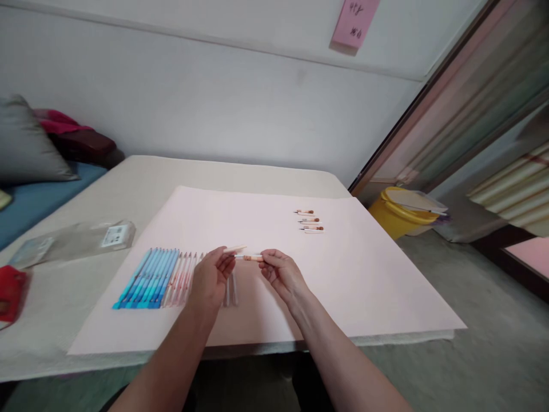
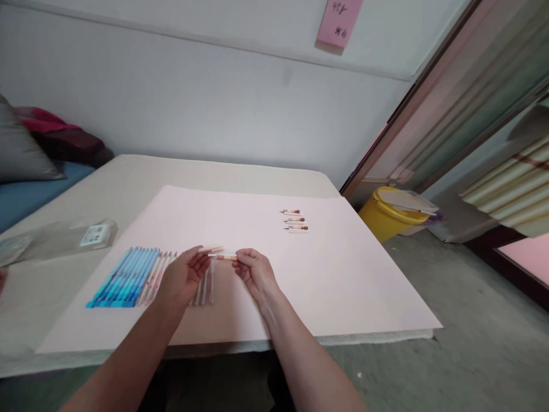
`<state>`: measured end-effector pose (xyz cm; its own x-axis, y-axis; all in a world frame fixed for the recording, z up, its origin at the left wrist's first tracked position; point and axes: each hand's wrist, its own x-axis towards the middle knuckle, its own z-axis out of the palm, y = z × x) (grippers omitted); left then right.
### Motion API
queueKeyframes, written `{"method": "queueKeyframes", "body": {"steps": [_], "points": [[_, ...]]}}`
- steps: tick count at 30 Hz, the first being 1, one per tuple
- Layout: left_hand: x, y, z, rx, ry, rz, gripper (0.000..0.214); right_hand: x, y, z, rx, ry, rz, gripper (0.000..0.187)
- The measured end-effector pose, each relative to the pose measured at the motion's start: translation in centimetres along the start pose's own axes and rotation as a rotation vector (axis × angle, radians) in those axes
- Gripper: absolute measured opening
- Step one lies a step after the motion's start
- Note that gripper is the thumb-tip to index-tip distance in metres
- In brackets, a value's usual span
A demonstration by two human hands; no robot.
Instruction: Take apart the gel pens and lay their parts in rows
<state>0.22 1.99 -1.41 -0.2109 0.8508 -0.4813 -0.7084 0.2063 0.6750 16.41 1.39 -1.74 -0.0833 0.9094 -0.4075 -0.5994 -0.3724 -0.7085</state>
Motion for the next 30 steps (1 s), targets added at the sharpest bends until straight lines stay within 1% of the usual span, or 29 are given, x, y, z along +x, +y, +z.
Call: {"method": "queueKeyframes", "body": {"steps": [3,7,12,16,21,30], "points": [[-0.3,0.6,0.0,0.074,-0.026,0.012,0.018,0.0,0.3,0.0,-0.085,-0.010,0.012,0.016],[-1.0,0.5,0.2,0.153,-0.078,0.009,0.023,0.1,0.5,0.1,-0.137,-0.032,0.000,0.016],[-1.4,0.2,0.4,0.161,-0.104,-0.020,0.019,0.0,0.4,0.2,-0.119,-0.023,-0.022,0.018],[-1.5,0.1,0.5,0.227,-0.146,-0.040,0.019,0.0,0.3,0.1,-0.104,-0.010,-0.040,0.018],[-1.5,-0.2,0.5,0.256,-0.196,-0.033,0.020,-0.1,0.2,0.1,-0.096,0.018,-0.054,0.020],[-1.5,-0.4,0.6,0.315,-0.208,0.001,0.022,0.1,0.3,0.0,-0.100,0.025,-0.064,0.023]]}}
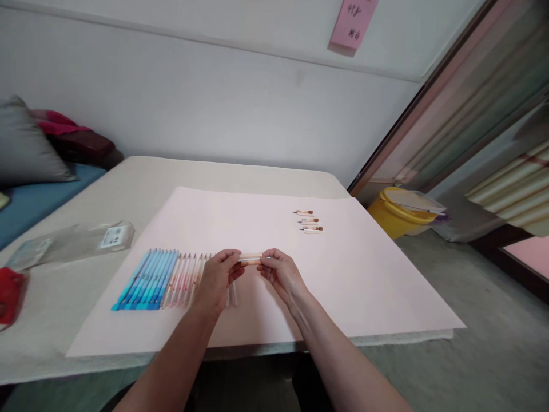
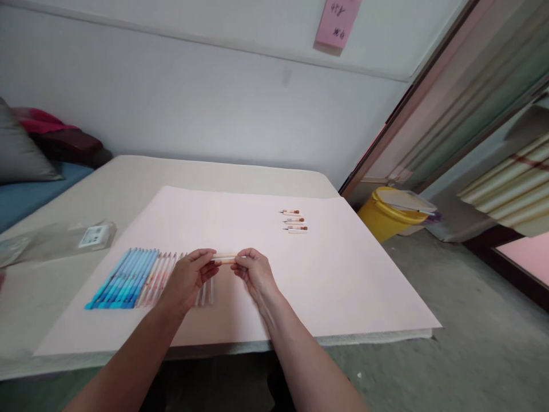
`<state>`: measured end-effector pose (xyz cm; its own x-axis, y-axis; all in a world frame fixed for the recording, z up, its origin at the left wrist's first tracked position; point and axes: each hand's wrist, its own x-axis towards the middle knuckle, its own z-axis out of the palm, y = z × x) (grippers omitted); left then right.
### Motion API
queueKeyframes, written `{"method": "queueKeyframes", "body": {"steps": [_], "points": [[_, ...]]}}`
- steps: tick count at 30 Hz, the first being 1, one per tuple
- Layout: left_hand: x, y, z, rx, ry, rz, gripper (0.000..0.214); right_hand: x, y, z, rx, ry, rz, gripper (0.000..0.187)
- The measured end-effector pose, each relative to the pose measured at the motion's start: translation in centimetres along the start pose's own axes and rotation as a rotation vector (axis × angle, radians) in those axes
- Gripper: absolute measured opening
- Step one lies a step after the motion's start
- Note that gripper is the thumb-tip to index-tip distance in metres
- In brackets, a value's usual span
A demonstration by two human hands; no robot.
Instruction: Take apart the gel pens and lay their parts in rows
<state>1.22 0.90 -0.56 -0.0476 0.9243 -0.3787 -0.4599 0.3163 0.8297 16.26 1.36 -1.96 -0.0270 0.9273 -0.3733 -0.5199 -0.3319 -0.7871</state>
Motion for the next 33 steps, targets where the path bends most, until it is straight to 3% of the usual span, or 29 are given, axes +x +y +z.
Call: {"method": "queueKeyframes", "body": {"steps": [7,14,17,20,23,28,33], "points": [[-0.2,0.1,0.2,0.004,0.020,0.013,0.024,0.0,0.0,0.0,-0.009,0.003,-0.006,0.023],[0.1,2.1,-0.6,-0.139,0.231,0.224,0.020,0.2,-0.2,-0.3,0.038,0.075,-0.067,0.020],[-0.3,2.1,-0.7,-0.116,0.163,0.181,0.018,0.3,-0.4,-0.4,0.082,0.093,-0.101,0.022],[-0.9,1.3,-0.2,-0.015,0.029,0.036,0.017,0.2,-0.6,-0.4,0.105,0.094,-0.111,0.023],[-1.1,0.2,0.3,0.043,-0.013,-0.062,0.017,0.1,-0.6,-0.1,0.094,0.067,-0.113,0.021],[-0.9,-0.4,0.6,0.036,-0.017,-0.057,0.030,0.1,-0.1,0.1,0.052,-0.014,-0.107,0.015],[-0.6,-0.5,0.6,-0.009,-0.081,-0.039,0.033,0.0,0.0,0.1,0.013,-0.009,-0.061,0.014]]}}
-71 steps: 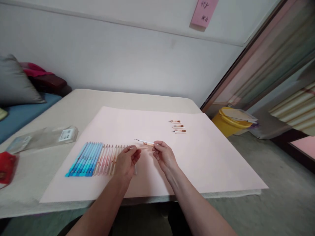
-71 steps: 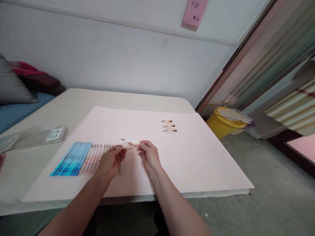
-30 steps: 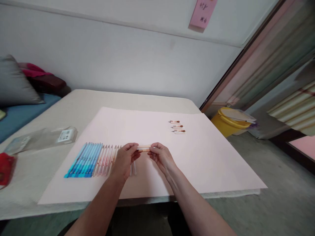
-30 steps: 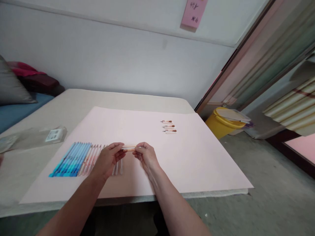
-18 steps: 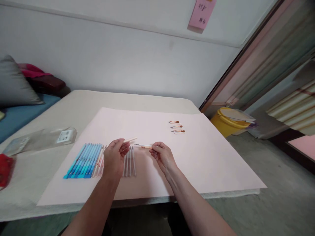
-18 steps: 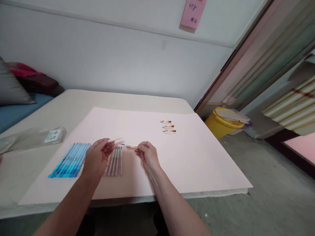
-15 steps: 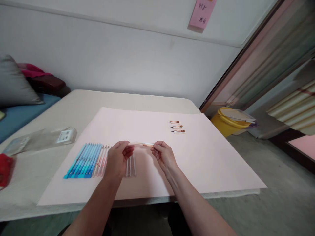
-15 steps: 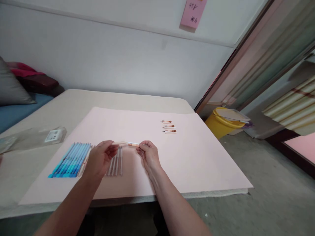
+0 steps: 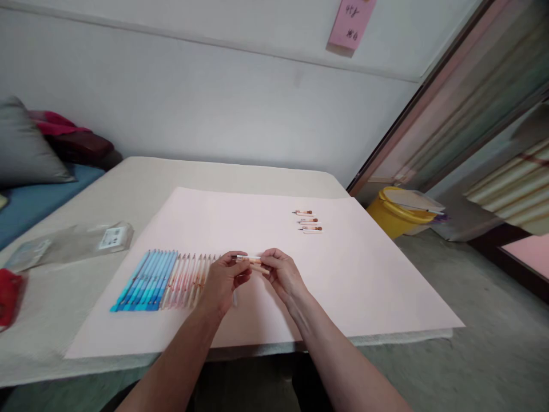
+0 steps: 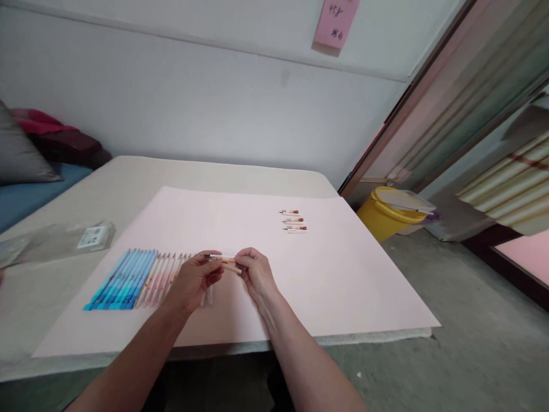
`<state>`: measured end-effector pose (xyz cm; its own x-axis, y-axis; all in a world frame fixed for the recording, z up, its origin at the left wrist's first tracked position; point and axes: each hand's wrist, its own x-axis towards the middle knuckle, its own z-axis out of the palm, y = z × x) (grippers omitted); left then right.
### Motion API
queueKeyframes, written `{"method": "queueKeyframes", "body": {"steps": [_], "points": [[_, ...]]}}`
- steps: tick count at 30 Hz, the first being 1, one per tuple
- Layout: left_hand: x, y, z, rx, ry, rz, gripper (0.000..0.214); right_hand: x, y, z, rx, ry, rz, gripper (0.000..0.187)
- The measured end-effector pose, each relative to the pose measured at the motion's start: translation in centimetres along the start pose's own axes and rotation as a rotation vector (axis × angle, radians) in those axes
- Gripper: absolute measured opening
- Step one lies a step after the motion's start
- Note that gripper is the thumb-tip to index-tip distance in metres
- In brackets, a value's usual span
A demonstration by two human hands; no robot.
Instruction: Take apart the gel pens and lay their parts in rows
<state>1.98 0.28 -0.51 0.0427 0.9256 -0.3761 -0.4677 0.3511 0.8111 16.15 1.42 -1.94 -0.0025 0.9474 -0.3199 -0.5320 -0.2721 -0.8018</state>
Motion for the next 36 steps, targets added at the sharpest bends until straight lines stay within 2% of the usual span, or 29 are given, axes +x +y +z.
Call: {"method": "queueKeyframes", "body": {"steps": [7,17,27,36], "points": [[0.39,-0.24,0.08,-0.034,0.039,0.069,0.026,-0.25,-0.08,0.14,-0.024,-0.036,0.023,0.012],[0.32,-0.07,0.19,-0.014,0.076,0.133,0.022,-0.28,-0.21,0.41,-0.053,-0.040,-0.021,0.009],[0.38,0.46,-0.09,-0.043,0.133,0.185,0.024,-0.35,-0.40,0.12,0.106,-0.234,-0.006,0.018],[0.31,0.45,-0.02,0.001,0.090,0.172,0.024,-0.13,-0.13,0.24,0.016,-0.130,-0.060,0.020]]}}
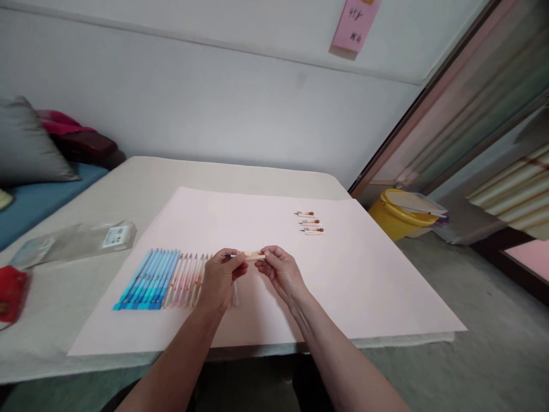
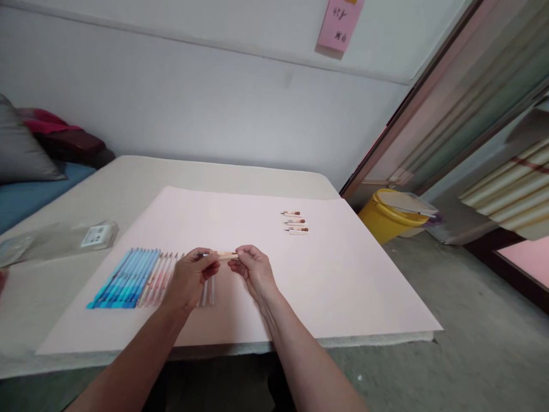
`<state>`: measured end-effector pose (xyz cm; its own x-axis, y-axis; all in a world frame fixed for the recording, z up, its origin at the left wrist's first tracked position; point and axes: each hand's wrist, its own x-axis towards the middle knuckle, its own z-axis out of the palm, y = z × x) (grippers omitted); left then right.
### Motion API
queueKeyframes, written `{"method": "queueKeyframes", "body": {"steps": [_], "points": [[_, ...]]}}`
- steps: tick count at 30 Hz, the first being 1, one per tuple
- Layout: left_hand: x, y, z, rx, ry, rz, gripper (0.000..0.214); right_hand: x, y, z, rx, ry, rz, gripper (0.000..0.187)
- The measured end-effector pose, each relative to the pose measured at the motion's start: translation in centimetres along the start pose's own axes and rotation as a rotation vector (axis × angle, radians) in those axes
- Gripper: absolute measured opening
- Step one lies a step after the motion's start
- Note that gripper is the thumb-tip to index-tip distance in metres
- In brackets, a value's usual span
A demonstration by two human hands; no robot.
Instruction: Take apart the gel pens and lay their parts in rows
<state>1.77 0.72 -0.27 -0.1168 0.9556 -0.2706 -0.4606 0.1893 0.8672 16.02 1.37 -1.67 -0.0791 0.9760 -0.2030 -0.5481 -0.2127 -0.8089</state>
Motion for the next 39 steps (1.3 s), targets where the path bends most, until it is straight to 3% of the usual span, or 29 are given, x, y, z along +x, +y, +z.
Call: {"method": "queueKeyframes", "body": {"steps": [4,13,20,31,39], "points": [[-0.08,-0.12,0.18,0.010,0.003,-0.001,0.024,0.06,0.07,-0.01,-0.015,0.054,0.007,0.023],[-0.13,-0.25,0.12,0.060,0.037,0.045,0.023,-0.21,0.08,0.36,0.011,0.034,-0.004,0.023],[-0.25,-0.25,0.27,0.077,-0.015,0.026,0.025,-0.13,0.22,0.06,-0.101,0.033,-0.015,0.027],[-0.30,-0.24,0.16,0.113,0.025,0.062,0.038,-0.01,-0.20,-0.08,-0.251,0.005,-0.038,0.023],[-0.38,-0.35,0.11,0.173,0.005,0.106,0.027,-0.07,-0.23,-0.12,-0.153,0.019,0.042,0.028]]}}
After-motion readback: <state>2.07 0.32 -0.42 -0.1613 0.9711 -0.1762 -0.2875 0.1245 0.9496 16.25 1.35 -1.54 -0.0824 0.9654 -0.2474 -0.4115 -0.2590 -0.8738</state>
